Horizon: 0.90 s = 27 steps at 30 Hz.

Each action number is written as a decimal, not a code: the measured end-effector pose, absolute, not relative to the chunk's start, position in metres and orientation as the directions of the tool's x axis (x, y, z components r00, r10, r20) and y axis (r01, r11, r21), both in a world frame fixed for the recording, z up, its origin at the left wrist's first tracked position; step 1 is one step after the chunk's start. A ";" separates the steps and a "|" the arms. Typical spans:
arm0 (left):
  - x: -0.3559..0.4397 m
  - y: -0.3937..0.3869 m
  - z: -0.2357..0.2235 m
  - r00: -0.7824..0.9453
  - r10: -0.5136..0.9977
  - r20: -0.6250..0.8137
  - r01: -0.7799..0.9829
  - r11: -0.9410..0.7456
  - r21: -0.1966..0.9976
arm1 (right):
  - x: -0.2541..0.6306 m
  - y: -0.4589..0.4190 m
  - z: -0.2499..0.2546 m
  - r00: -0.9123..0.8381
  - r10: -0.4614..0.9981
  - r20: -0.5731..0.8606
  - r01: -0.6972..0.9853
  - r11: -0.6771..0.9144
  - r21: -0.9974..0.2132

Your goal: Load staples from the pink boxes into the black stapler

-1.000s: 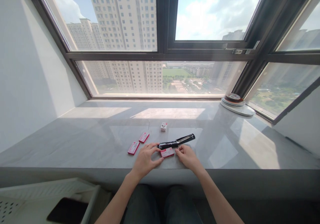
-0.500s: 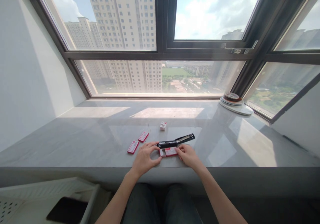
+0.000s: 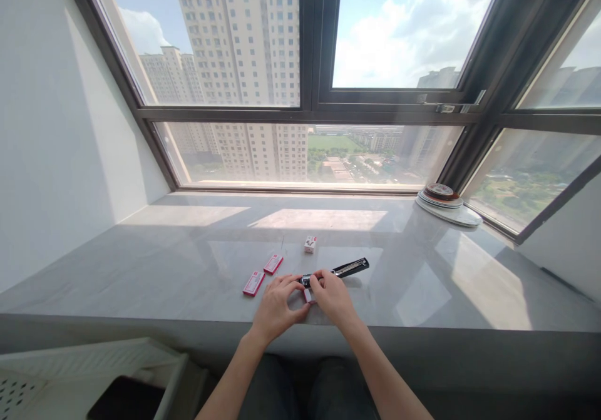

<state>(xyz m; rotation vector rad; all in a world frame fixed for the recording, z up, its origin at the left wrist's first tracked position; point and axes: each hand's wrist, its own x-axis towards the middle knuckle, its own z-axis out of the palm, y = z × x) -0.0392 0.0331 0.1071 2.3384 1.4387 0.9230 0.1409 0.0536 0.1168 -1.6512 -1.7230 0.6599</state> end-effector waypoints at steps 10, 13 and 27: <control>-0.041 0.035 0.104 0.312 0.873 0.376 0.709 -0.477 0.520 | 0.143 0.066 0.095 0.006 0.999 0.043 0.477 0.035 -0.878; -0.042 0.035 0.103 0.314 0.873 0.374 0.707 -0.478 0.521 | 0.137 0.071 0.091 0.000 0.999 0.037 0.379 0.034 -0.925; -0.041 0.035 0.103 0.297 0.872 0.389 0.713 -0.474 0.517 | 0.149 0.045 0.129 -0.279 0.938 0.206 0.784 0.346 -0.516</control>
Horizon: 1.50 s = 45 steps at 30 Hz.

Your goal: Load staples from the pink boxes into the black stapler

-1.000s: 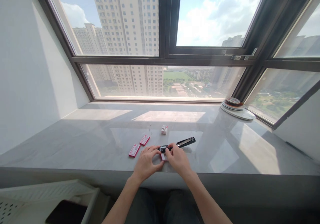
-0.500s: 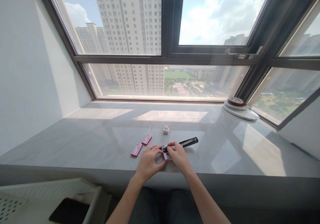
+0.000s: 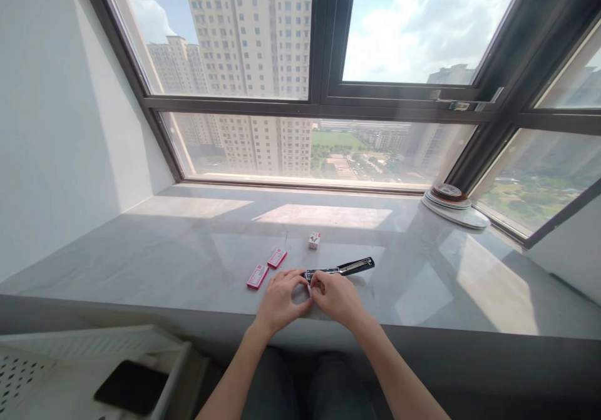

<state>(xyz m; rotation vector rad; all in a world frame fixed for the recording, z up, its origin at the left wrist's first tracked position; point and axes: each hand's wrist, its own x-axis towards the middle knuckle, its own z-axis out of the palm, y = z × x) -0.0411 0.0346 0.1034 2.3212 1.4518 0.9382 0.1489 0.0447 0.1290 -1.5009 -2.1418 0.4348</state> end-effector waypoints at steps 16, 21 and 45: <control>-0.004 0.032 0.094 0.119 0.912 0.392 0.839 -0.303 0.451 | 0.216 0.045 0.084 -0.062 0.994 0.087 0.824 0.100 -0.558; 0.003 0.030 0.094 0.095 0.905 0.415 0.846 -0.293 0.445 | 0.236 0.049 0.081 -0.050 0.999 0.009 0.709 0.042 -0.704; 0.011 0.026 0.091 0.104 0.898 0.428 0.852 -0.302 0.428 | 0.275 0.071 0.094 -0.027 0.999 -0.040 0.127 -0.037 -0.991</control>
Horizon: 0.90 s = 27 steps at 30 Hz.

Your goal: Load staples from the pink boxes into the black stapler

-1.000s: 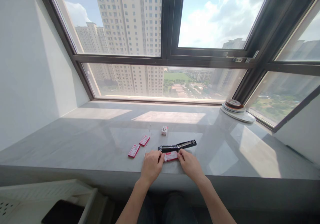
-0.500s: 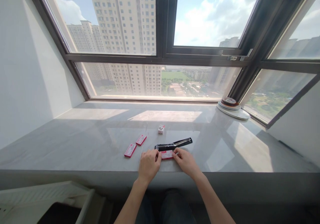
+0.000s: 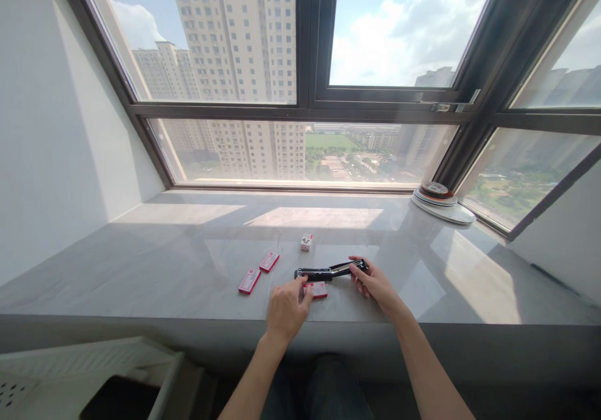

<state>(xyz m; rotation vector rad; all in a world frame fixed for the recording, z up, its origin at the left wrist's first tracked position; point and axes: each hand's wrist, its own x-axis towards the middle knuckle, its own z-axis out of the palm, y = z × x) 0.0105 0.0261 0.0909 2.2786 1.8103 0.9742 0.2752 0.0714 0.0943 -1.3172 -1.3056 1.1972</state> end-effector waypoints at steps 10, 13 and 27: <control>0.016 0.026 0.098 0.085 0.904 0.419 0.885 -0.262 0.385 | 0.210 0.119 0.129 -0.268 0.925 0.268 0.386 0.358 -0.850; 0.017 0.026 0.100 0.084 0.913 0.399 0.887 -0.251 0.388 | 0.201 0.120 0.131 -0.318 0.915 0.248 0.485 0.382 -0.787; 0.012 0.033 0.110 0.230 0.882 0.411 0.878 -0.370 0.304 | 0.202 0.122 0.122 -0.366 0.919 0.144 0.647 0.363 -0.670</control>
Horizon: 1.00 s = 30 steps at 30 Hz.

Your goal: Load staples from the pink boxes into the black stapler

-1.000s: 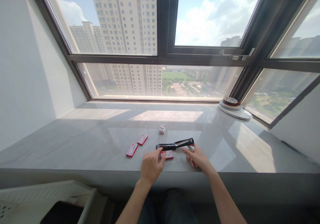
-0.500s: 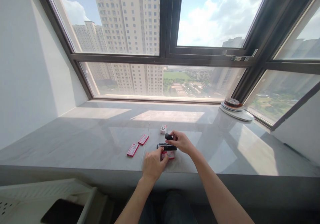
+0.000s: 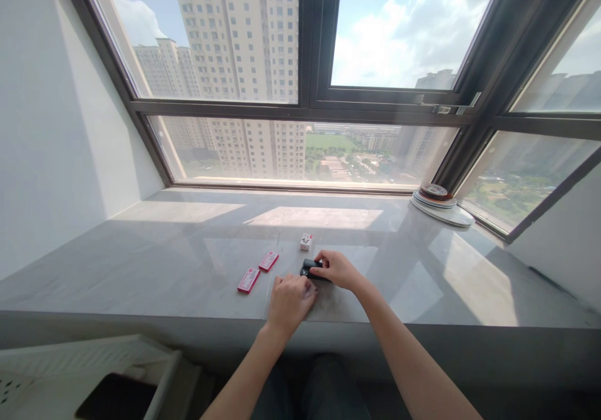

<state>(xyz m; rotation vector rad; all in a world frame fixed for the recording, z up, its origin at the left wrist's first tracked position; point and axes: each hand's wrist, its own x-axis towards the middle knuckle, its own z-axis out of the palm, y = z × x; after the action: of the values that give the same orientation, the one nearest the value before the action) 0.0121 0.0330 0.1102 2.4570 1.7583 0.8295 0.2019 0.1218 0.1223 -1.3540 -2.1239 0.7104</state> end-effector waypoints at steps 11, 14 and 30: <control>-0.114 0.064 0.108 0.019 0.899 0.437 0.928 -0.179 0.326 | 0.207 0.115 0.124 -0.330 0.937 0.112 0.644 0.310 -0.700; -0.118 0.072 0.099 0.128 0.915 0.383 0.841 -0.305 0.447 | 0.206 0.114 0.125 -0.319 0.942 0.109 0.654 0.301 -0.694; -0.017 0.129 0.069 0.186 0.861 0.474 0.872 -0.367 0.324 | 0.217 0.070 0.120 -0.083 0.975 0.206 0.740 0.198 -0.642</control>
<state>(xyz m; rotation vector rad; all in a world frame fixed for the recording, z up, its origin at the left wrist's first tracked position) -0.0173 0.1294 0.0688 2.4338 1.7779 0.9501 0.2169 0.0701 0.1196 -1.5962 -1.8791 0.5053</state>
